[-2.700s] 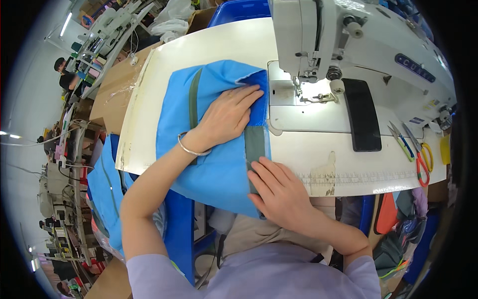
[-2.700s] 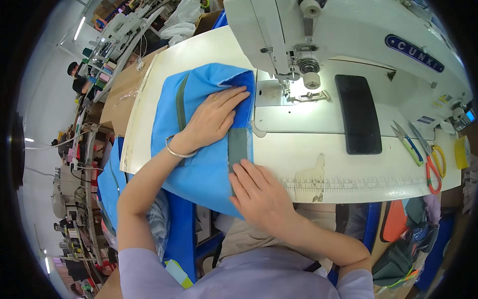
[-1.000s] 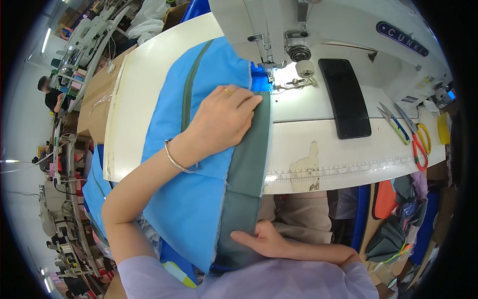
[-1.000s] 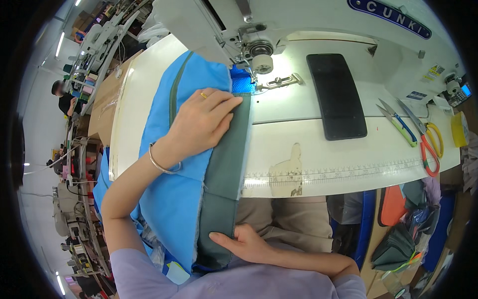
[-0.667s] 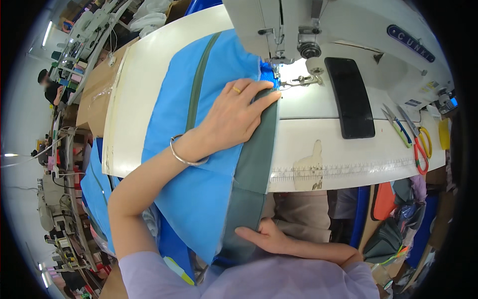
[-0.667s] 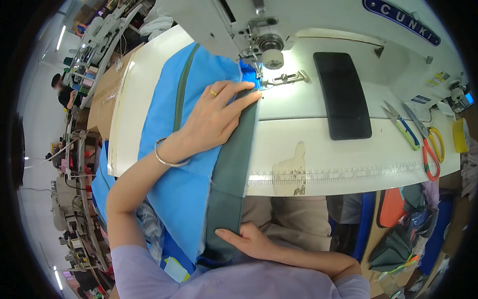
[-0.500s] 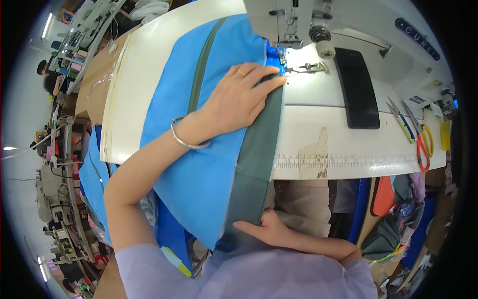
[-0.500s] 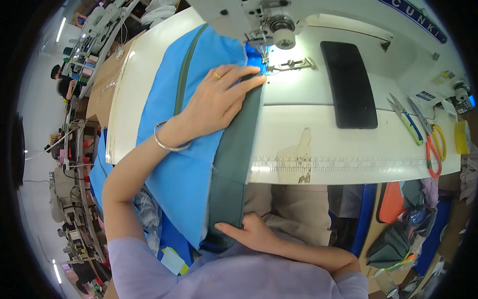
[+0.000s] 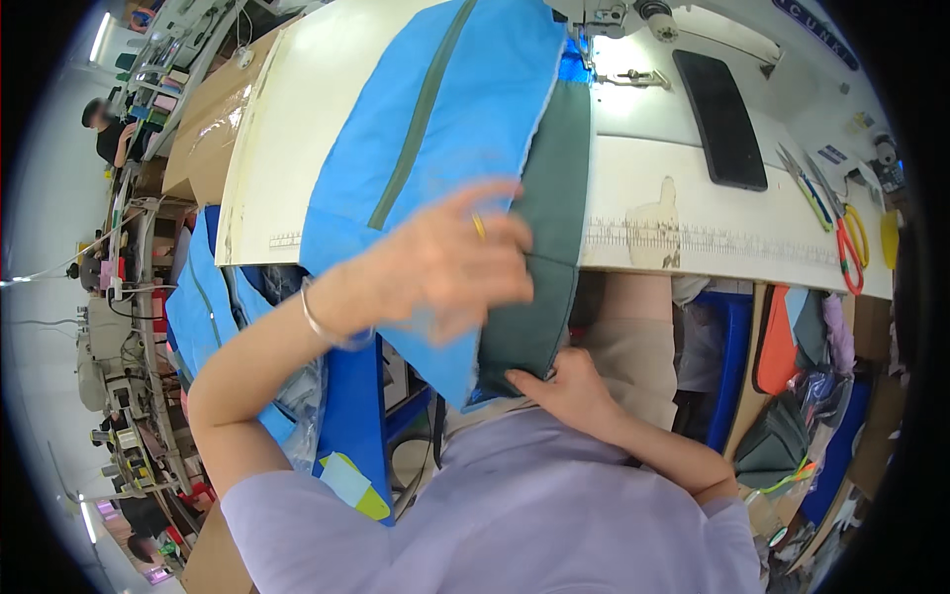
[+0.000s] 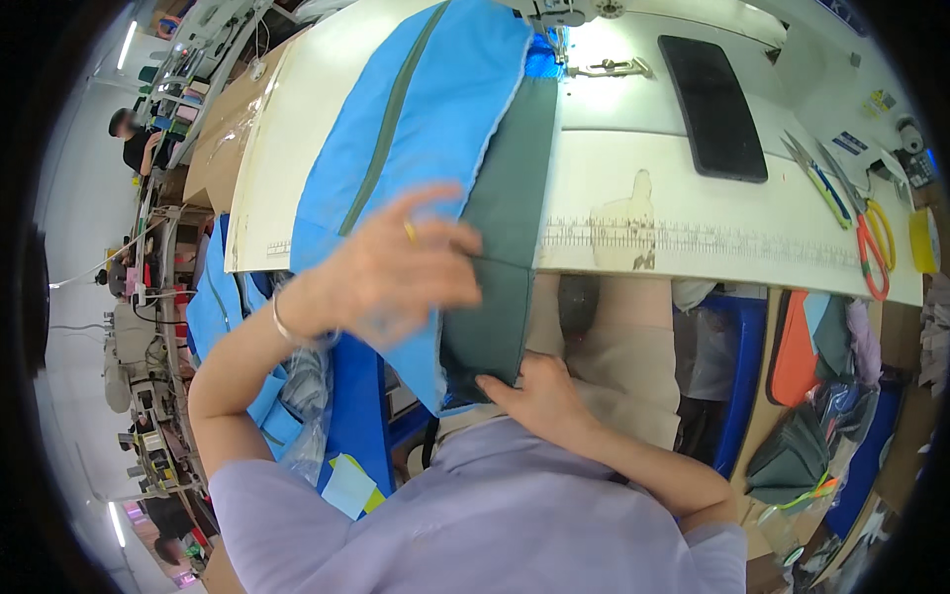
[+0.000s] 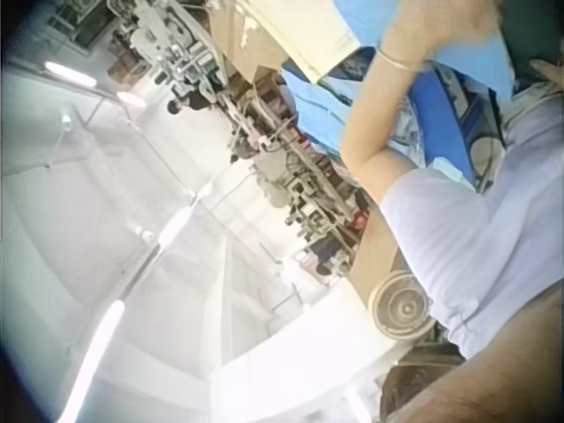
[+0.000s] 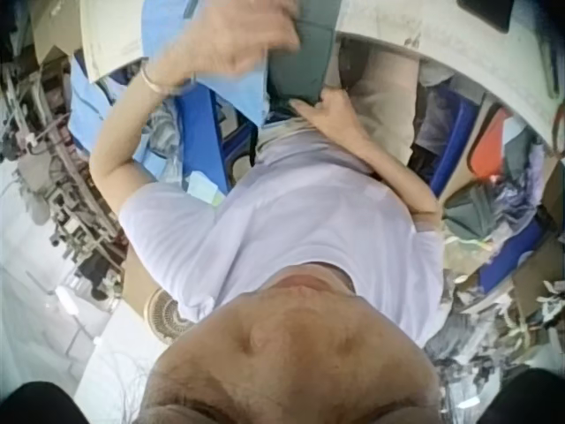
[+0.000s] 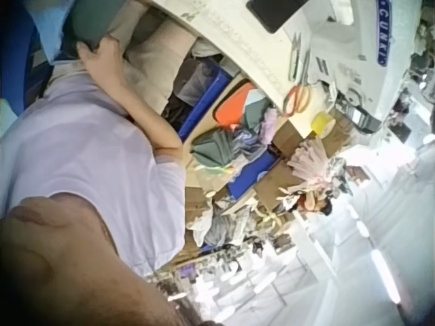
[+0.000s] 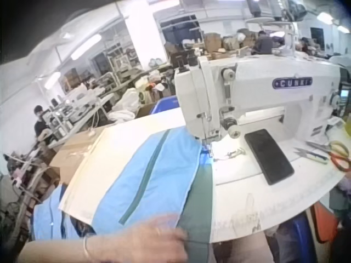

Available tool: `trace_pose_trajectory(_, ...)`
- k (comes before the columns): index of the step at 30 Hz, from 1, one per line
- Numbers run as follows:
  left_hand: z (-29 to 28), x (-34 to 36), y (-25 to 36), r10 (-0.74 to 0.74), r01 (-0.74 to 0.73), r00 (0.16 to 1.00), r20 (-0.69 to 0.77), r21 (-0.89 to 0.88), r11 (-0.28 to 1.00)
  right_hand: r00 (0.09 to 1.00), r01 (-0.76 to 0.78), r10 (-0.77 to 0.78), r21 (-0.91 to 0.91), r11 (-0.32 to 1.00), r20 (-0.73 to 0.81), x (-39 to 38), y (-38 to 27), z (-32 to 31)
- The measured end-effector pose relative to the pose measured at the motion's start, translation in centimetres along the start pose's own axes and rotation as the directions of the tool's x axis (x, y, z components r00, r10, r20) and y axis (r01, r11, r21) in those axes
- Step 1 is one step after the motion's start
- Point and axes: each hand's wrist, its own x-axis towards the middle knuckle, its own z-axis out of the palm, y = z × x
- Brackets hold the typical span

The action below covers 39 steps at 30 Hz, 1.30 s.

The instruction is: The person uses a sewing machine to stitch a blue fabric bag with a dark green trim. They repeatedly align the fabric edges, guide the material through the machine, and adjust the bag's position to sew different sections. The person also briefly adjusts their head-mounted camera strap during the process.

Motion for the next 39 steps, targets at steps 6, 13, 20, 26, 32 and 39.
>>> trace_pose_trajectory(6,1.3,-4.1,3.4,0.063,-0.071,0.996,0.063,0.128,0.989,0.993,-0.115,0.111,-0.104,0.988,-0.044,-0.6,-1.1,-0.6)
trace_pose_trajectory(13,-2.8,-5.2,5.4,0.092,-0.046,0.985,-0.149,0.289,0.956,0.732,0.326,-0.670,-0.802,0.501,-0.121,-1.5,-3.1,-3.8)
trace_pose_trajectory(20,-3.9,-6.1,6.5,0.103,-0.003,0.968,-0.229,0.399,0.917,0.693,0.348,-0.721,-0.868,0.354,-0.017,-1.7,-7.1,-4.8)
trace_pose_trajectory(26,-4.0,-6.3,6.8,0.114,-0.013,0.970,-0.216,0.417,0.909,0.640,0.707,-0.561,-0.688,0.164,0.525,-1.5,-6.8,-3.8)
trace_pose_trajectory(32,-5.4,-5.4,7.6,0.139,-0.035,0.968,-0.208,0.437,0.899,0.581,0.785,-0.688,-0.524,0.331,0.436,1.8,-5.5,-3.3)
trace_pose_trajectory(39,-8.0,-5.8,7.1,-0.092,0.207,0.971,-0.222,0.580,0.788,0.843,0.414,-0.132,0.472,0.778,-0.522,6.0,-10.8,-6.0)
